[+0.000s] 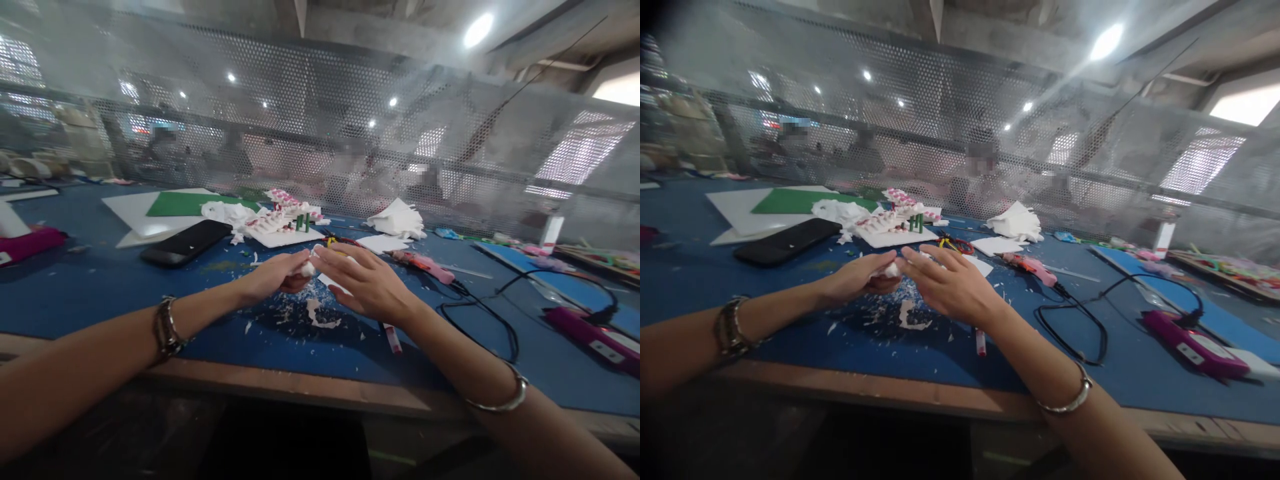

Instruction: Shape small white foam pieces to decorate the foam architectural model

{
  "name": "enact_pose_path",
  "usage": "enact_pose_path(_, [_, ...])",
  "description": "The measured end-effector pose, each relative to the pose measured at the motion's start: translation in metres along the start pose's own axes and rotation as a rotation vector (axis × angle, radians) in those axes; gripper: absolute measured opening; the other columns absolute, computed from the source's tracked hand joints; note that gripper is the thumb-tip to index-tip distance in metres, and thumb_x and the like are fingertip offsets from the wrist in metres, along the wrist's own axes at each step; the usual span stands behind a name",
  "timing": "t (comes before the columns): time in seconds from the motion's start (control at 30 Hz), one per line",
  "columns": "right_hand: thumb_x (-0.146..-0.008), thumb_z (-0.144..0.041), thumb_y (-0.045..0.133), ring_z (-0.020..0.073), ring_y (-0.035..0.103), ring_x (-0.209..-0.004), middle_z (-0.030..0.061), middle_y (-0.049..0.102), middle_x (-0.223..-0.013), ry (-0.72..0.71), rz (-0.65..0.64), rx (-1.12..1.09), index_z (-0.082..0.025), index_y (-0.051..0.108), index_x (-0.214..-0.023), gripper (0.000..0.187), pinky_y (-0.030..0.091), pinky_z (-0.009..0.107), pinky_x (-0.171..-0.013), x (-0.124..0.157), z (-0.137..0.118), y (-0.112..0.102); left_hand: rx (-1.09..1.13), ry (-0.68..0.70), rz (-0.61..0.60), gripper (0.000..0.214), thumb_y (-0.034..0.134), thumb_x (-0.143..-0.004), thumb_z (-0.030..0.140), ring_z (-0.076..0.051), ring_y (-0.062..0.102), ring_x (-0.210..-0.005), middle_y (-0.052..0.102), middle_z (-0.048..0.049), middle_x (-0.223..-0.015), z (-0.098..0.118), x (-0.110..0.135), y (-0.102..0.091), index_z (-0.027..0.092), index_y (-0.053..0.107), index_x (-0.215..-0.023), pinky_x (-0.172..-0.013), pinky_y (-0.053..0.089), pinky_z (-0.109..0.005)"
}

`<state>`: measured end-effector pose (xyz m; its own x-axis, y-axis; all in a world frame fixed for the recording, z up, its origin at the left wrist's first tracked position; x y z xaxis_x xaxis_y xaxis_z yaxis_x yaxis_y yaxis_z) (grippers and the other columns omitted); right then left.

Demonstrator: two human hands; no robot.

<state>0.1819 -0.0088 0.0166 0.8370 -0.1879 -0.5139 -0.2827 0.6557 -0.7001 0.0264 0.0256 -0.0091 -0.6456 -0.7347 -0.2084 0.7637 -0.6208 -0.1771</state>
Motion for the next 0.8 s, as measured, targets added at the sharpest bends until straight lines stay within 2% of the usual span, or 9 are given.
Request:
enact_pose_path(0.1, [-0.080, -0.014, 0.041, 0.0185, 0.034, -0.118, -0.0012, 0.046, -0.126, -0.127, -0.041, 0.156, -0.020, 0.041, -0.122, 0.043, 0.033, 0.033, -0.097, 0.002, -0.002, -0.005, -0.064, -0.033, 0.120, 0.041, 0.031, -0.075, 0.053, -0.007, 0.026, -0.042, 0.027, 0.0047, -0.046, -0.001, 0.003, -0.001, 0.020, 0.031, -0.053, -0.041, 0.023, -0.023])
enact_pose_path(0.17, [-0.079, -0.014, 0.041, 0.0182, 0.031, -0.120, -0.0040, 0.044, -0.129, -0.169, -0.053, 0.183, -0.022, 0.039, -0.124, 0.045, 0.032, 0.033, -0.098, 0.002, -0.004, -0.007, -0.131, -0.024, 0.155, 0.039, 0.027, -0.074, 0.054, -0.009, 0.031, -0.044, 0.032, 0.0034, -0.049, 0.001, 0.007, 0.000, 0.019, 0.036, -0.058, -0.042, 0.027, -0.023])
enact_pose_path(0.33, [-0.078, -0.015, 0.044, 0.0177, 0.029, -0.121, -0.0050, 0.040, -0.132, -0.185, -0.092, 0.163, -0.024, 0.034, -0.127, 0.051, 0.032, 0.033, -0.098, 0.001, -0.005, -0.008, -0.396, 0.166, 0.107, 0.034, 0.027, -0.071, 0.045, -0.009, 0.027, -0.044, 0.030, 0.0029, -0.045, 0.015, 0.015, 0.000, 0.020, 0.029, -0.048, -0.041, 0.027, -0.023])
enact_pose_path(0.47, [-0.079, -0.019, 0.045, 0.0171, 0.029, -0.122, -0.0054, 0.040, -0.131, -0.209, -0.077, 0.129, -0.026, 0.035, -0.126, 0.049, 0.030, 0.033, -0.098, 0.001, -0.006, -0.007, -0.633, 0.376, 0.062, 0.026, 0.026, -0.069, 0.031, -0.010, 0.033, -0.046, 0.040, 0.0007, -0.045, 0.022, 0.019, 0.001, 0.020, 0.033, -0.047, -0.045, 0.030, -0.024])
enact_pose_path(0.57, [-0.078, -0.018, 0.045, 0.0176, 0.031, -0.120, -0.0038, 0.042, -0.130, -0.218, -0.073, 0.116, -0.024, 0.036, -0.126, 0.049, 0.031, 0.033, -0.098, 0.001, -0.007, -0.007, -0.671, 0.435, 0.082, 0.025, 0.025, -0.069, 0.028, -0.010, 0.036, -0.044, 0.042, 0.0008, -0.045, 0.023, 0.020, 0.001, 0.020, 0.034, -0.047, -0.046, 0.031, -0.023])
enact_pose_path(0.63, [-0.078, -0.018, 0.044, 0.0185, 0.033, -0.120, -0.0031, 0.043, -0.129, -0.225, -0.067, 0.125, -0.023, 0.038, -0.124, 0.047, 0.030, 0.033, -0.097, 0.000, -0.007, -0.007, -0.682, 0.427, 0.102, 0.027, 0.025, -0.070, 0.027, -0.009, 0.036, -0.043, 0.042, 0.0008, -0.044, 0.022, 0.020, 0.002, 0.019, 0.034, -0.046, -0.045, 0.030, -0.023])
enact_pose_path(0.8, [-0.079, -0.020, 0.042, 0.0207, 0.034, -0.119, -0.0024, 0.045, -0.128, -0.256, -0.071, 0.167, -0.021, 0.039, -0.124, 0.045, 0.029, 0.035, -0.097, 0.000, -0.008, -0.007, -0.648, 0.278, 0.147, 0.040, 0.017, -0.076, 0.034, -0.009, 0.035, -0.042, 0.040, 0.0002, -0.042, 0.017, 0.016, 0.002, 0.018, 0.036, -0.044, -0.042, 0.029, -0.022])
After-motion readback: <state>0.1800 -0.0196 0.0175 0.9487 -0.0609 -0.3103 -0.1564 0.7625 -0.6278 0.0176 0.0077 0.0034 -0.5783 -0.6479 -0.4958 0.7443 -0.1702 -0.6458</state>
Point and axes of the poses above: each hand's wrist, its own x-axis away from the middle knuckle, its own y-axis out of the palm, z = x × y, the point moved 2 cm from there along -x, towards the middle knuckle
